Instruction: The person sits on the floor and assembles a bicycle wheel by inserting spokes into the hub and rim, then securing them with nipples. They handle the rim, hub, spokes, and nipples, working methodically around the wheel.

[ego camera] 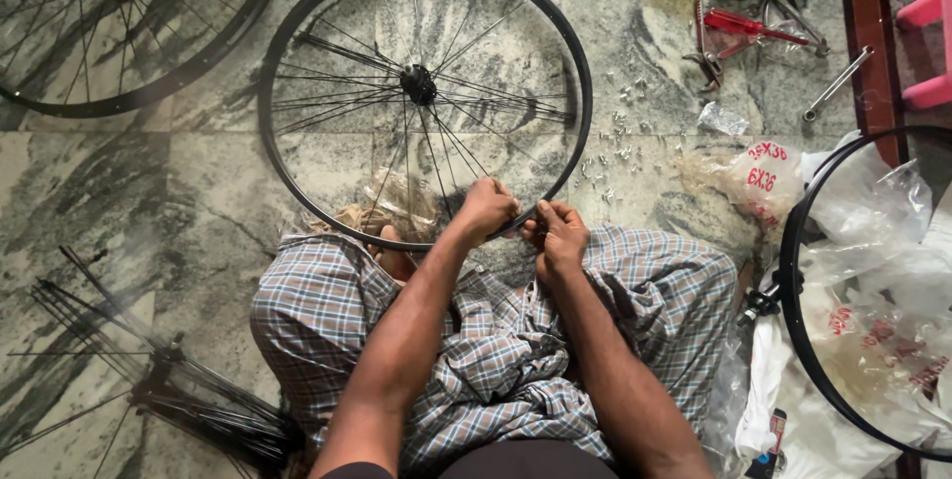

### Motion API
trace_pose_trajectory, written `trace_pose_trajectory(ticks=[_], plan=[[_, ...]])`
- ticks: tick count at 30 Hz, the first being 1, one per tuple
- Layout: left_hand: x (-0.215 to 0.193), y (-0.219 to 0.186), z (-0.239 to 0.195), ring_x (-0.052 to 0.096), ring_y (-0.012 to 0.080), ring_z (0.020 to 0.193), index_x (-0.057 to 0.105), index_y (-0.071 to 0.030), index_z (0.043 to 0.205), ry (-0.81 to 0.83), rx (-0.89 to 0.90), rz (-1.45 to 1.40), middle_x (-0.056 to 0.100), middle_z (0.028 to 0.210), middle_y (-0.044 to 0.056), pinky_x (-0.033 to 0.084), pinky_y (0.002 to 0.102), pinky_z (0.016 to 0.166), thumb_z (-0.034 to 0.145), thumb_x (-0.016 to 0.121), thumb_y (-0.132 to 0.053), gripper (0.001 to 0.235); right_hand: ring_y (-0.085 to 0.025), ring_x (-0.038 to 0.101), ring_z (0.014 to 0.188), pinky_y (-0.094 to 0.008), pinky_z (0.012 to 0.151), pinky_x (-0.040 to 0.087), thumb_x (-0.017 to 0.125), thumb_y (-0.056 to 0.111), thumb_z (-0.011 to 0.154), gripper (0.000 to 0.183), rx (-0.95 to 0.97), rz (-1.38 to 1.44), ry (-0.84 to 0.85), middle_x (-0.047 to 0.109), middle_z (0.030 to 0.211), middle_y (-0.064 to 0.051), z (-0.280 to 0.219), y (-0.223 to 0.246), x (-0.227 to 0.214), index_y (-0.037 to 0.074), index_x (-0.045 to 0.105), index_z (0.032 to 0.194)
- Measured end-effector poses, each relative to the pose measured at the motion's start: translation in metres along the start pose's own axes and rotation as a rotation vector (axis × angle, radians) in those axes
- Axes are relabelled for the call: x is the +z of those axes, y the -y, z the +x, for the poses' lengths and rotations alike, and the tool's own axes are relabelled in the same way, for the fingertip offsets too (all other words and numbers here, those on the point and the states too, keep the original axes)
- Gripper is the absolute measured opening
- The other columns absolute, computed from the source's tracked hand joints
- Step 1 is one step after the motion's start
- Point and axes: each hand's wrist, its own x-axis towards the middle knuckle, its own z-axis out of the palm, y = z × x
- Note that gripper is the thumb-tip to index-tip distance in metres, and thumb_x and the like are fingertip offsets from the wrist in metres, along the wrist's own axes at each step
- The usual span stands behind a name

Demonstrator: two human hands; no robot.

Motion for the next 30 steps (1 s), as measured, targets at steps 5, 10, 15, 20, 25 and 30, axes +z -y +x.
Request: trace_pose_trajectory(ticks=[5,10,15,20,25,30], plan=[[-0.019,-0.014,-0.02,0.065,0.0232,0.051,0.062,0.007,0.077,-0.024,-0.035,0.048,0.066,0.066,0.015,0.058,0.039,0.043,0.085,0.07,-0.001,0.014,-0.016,0.067,0.06,-0.031,0.053,0.058,0.075,0.011,0.093,0.01,-0.021,-0.031,0.077,0.07,0.079,-0.006,-0.013,-0.002,0.006,0.005,0.068,0.096],[-0.033,-0.018,-0.027,0.065,0.0208,0.053,0.062,0.006,0.078,0.035,-0.006,-0.04,0.068,0.066,0.015,0.053,0.035,0.045,0.085,0.073,0.001,0.014,-0.015,0.066,0.058,-0.031,0.052,0.058,0.077,0.011,0.091,0.011,0.019,-0.074,0.088,0.069,0.077,-0.005,-0.021,0.001,0.015,0.005,0.068,0.095],[-0.027,-0.008,-0.015,0.063,0.0172,0.056,0.066,0.006,0.081,-0.004,0.047,0.003,0.068,0.068,0.012,0.05,0.032,0.05,0.088,0.074,-0.005,0.015,-0.014,0.064,0.056,-0.03,0.05,0.055,0.077,0.012,0.092,0.012,0.017,-0.027,0.101,0.068,0.075,-0.005,-0.017,0.001,0.017,0.005,0.068,0.095],[-0.025,-0.009,-0.015,0.061,0.018,0.051,0.066,0.003,0.073,-0.056,-0.016,0.033,0.066,0.063,0.011,0.05,0.035,0.044,0.084,0.071,-0.001,0.013,-0.015,0.064,0.056,-0.03,0.049,0.056,0.078,0.012,0.091,0.012,0.027,-0.042,0.086,0.068,0.073,-0.005,-0.014,-0.002,0.015,0.005,0.068,0.094],[-0.027,-0.015,-0.02,0.059,0.0193,0.047,0.064,0.002,0.067,-0.086,-0.039,0.134,0.064,0.06,0.011,0.05,0.037,0.041,0.087,0.066,-0.004,0.02,-0.015,0.065,0.056,-0.029,0.051,0.056,0.078,0.011,0.091,0.013,0.01,-0.063,0.093,0.069,0.075,-0.006,-0.012,-0.007,0.015,0.004,0.067,0.094],[-0.024,-0.009,-0.014,0.058,0.0209,0.048,0.063,0.002,0.069,-0.104,-0.061,0.157,0.062,0.061,0.011,0.048,0.038,0.042,0.086,0.07,-0.005,0.019,-0.014,0.065,0.057,-0.029,0.051,0.056,0.077,0.012,0.092,0.013,-0.01,-0.058,0.111,0.068,0.075,-0.005,-0.012,-0.008,0.013,0.003,0.068,0.095]])
